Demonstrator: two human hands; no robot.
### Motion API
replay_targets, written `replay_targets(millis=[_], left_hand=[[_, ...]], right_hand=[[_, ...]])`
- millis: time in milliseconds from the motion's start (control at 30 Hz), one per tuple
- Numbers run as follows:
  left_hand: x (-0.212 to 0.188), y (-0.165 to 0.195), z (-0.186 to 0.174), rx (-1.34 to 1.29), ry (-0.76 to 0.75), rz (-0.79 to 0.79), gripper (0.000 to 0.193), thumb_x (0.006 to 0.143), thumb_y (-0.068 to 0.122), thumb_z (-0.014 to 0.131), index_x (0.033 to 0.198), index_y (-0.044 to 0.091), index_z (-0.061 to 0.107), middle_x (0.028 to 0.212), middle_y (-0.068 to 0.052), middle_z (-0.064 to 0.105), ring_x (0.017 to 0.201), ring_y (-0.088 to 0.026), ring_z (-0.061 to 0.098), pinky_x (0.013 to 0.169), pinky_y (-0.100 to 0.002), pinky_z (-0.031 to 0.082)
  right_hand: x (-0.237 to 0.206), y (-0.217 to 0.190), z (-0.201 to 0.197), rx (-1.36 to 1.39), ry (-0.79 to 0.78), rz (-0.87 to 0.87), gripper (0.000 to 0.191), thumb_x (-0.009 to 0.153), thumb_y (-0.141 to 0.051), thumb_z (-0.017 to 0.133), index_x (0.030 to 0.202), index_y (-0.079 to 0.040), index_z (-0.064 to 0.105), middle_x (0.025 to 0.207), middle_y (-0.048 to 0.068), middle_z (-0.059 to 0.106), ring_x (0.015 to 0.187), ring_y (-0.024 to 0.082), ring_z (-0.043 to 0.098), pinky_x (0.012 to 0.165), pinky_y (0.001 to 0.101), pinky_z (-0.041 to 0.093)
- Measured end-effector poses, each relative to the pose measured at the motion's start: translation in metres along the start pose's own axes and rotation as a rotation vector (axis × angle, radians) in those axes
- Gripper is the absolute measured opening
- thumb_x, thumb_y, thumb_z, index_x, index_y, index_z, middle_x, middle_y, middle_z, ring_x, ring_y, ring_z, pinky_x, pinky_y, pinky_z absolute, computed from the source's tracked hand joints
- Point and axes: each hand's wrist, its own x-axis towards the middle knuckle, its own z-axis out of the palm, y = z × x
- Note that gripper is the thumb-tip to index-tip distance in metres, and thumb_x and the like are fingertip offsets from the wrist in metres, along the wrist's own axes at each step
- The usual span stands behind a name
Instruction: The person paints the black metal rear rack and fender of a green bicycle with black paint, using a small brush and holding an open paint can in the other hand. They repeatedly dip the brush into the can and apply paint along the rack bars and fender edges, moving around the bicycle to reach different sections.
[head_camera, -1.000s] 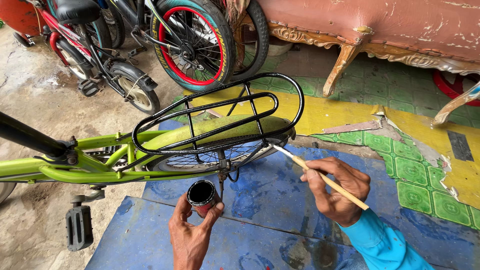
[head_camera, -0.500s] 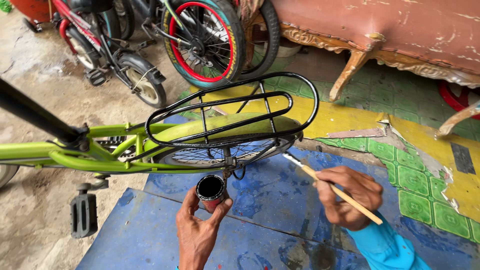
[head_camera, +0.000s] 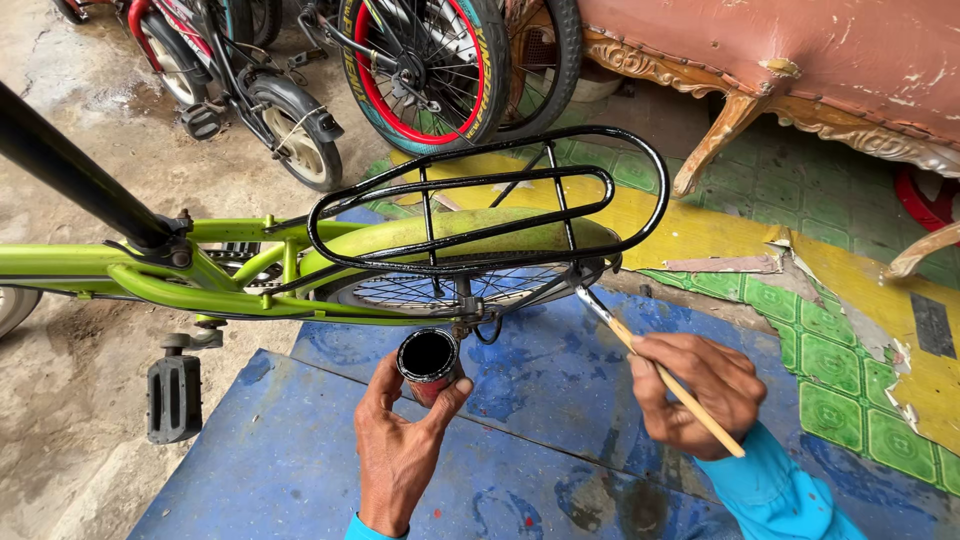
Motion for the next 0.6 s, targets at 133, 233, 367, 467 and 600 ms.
replay_targets(millis=[133,233,367,467,600], left_hand=[[-0.001,0.001,-0.001,-0.058,0.004,0.052,0.047,0.071,0.024,0.089,0.112,0.007,0.074,0.099,-0.004,0.080,0.095,-0.017,0.070,0.093,-0.037,0.051],[-0.001,0.000,-0.002,-0.045,0.008,0.076,0.048,0.071,0.024,0.089,0.113,0.006,0.073,0.098,-0.004,0.080,0.093,-0.017,0.069,0.091,-0.037,0.050],[-0.002,-0.005,-0.006,0.001,0.045,0.085,0.050,0.071,0.023,0.090,0.115,0.006,0.071,0.097,-0.004,0.078,0.092,-0.016,0.068,0.091,-0.036,0.050],[-0.001,-0.009,-0.010,-0.014,0.020,0.101,0.045,0.073,0.023,0.089,0.113,0.008,0.073,0.099,-0.003,0.078,0.094,-0.015,0.068,0.092,-0.036,0.050],[-0.001,-0.013,-0.013,0.010,0.014,0.085,0.042,0.074,0.024,0.088,0.111,0.009,0.074,0.100,-0.002,0.078,0.096,-0.015,0.068,0.094,-0.036,0.049]], right_hand=[[-0.001,-0.001,0.000,0.013,-0.002,-0.013,0.017,0.085,0.001,0.071,0.102,0.000,0.070,0.092,0.014,0.073,0.081,0.027,0.075,0.075,0.0362,0.061],[-0.001,-0.001,0.001,0.047,-0.021,-0.030,0.017,0.083,0.003,0.070,0.100,0.001,0.070,0.088,0.015,0.072,0.075,0.026,0.075,0.071,0.0365,0.060],[-0.003,-0.003,0.002,0.149,0.008,-0.053,0.014,0.085,0.005,0.066,0.099,0.003,0.068,0.085,0.013,0.072,0.073,0.025,0.075,0.070,0.0361,0.061],[-0.005,-0.004,0.008,0.242,0.002,-0.084,0.015,0.084,0.004,0.065,0.099,0.004,0.067,0.084,0.012,0.071,0.073,0.026,0.075,0.070,0.0377,0.062],[-0.008,-0.009,0.012,0.328,-0.083,-0.119,0.016,0.086,0.004,0.065,0.102,0.005,0.067,0.087,0.013,0.072,0.071,0.025,0.075,0.065,0.0349,0.061]])
